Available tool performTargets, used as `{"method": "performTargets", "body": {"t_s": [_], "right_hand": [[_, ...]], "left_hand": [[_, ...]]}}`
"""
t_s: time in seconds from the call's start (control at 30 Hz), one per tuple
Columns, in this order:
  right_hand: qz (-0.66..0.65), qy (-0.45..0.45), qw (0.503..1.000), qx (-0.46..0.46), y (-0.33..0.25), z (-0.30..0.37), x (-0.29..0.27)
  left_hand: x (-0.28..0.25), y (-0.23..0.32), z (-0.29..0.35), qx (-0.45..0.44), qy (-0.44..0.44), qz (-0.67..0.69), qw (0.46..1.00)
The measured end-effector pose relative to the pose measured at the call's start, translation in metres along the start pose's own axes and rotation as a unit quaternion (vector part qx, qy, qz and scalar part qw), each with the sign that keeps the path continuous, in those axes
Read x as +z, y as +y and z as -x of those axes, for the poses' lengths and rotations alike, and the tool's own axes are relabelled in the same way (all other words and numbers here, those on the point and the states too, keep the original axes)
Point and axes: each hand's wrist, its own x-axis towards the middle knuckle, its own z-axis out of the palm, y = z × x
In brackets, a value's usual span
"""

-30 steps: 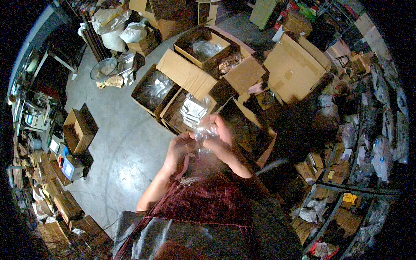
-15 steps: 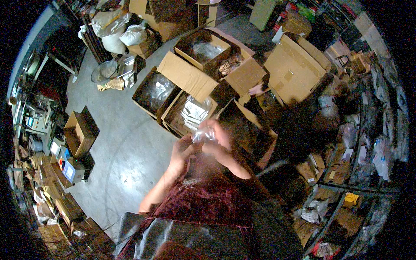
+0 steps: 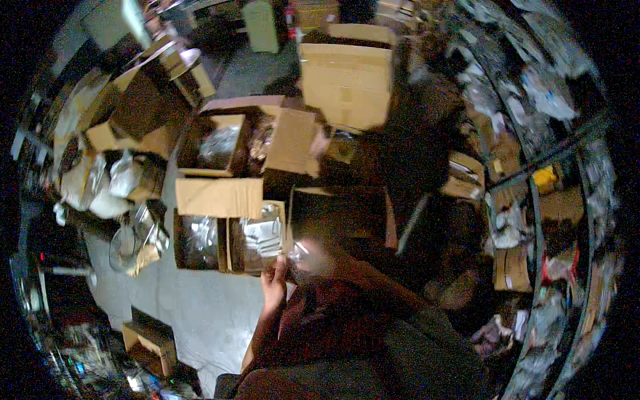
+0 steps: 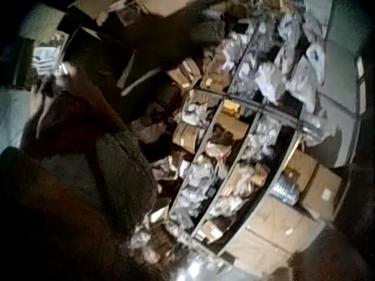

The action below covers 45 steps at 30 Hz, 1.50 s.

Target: The person handles small metallic items, placing them into clear plastic bags and then into cardboard boxes. They use a digital scale to weigh the items and interact with a large industrial machine, possibly a tumbler, to process the items.

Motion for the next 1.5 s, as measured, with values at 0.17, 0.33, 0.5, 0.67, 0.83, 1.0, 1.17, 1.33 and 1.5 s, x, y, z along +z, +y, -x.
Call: {"method": "performTargets", "body": {"t_s": [0.17,0.33,0.5,0.67,0.83,1.0,1.17,1.33,1.5], "right_hand": [[-0.06,0.174,0.98,0.077,0.07,0.039,-0.067],[-0.249,0.332,0.902,0.117,0.134,0.023,-0.156],[-0.232,0.264,0.923,0.156,0.244,-0.066,-0.228],[-0.025,0.345,0.934,0.083,0.317,-0.09,-0.231],[-0.07,0.335,0.939,-0.026,0.28,-0.022,-0.185],[0.053,0.475,0.858,-0.186,0.206,0.036,-0.103],[-0.211,0.29,0.927,-0.11,0.184,0.016,0.036],[-0.257,0.016,0.954,-0.155,0.122,-0.043,0.192],[-0.032,-0.282,0.908,-0.308,0.01,-0.027,0.32]], "left_hand": [[0.02,-0.005,-0.048,0.051,-0.09,-0.231,0.967],[0.056,-0.006,-0.071,0.078,-0.011,-0.373,0.924],[0.098,-0.021,-0.069,0.1,0.056,-0.299,0.947],[0.103,-0.022,-0.038,0.089,0.071,-0.303,0.946],[0.085,-0.04,0.004,-0.014,0.13,-0.221,0.966],[0.052,-0.063,0.047,0.027,0.078,-0.213,0.973],[-0.031,-0.117,0.115,-0.007,0.0,-0.237,0.971],[-0.115,-0.174,0.2,-0.086,0.033,-0.226,0.97],[-0.158,-0.201,0.3,-0.114,0.207,-0.119,0.964]]}}
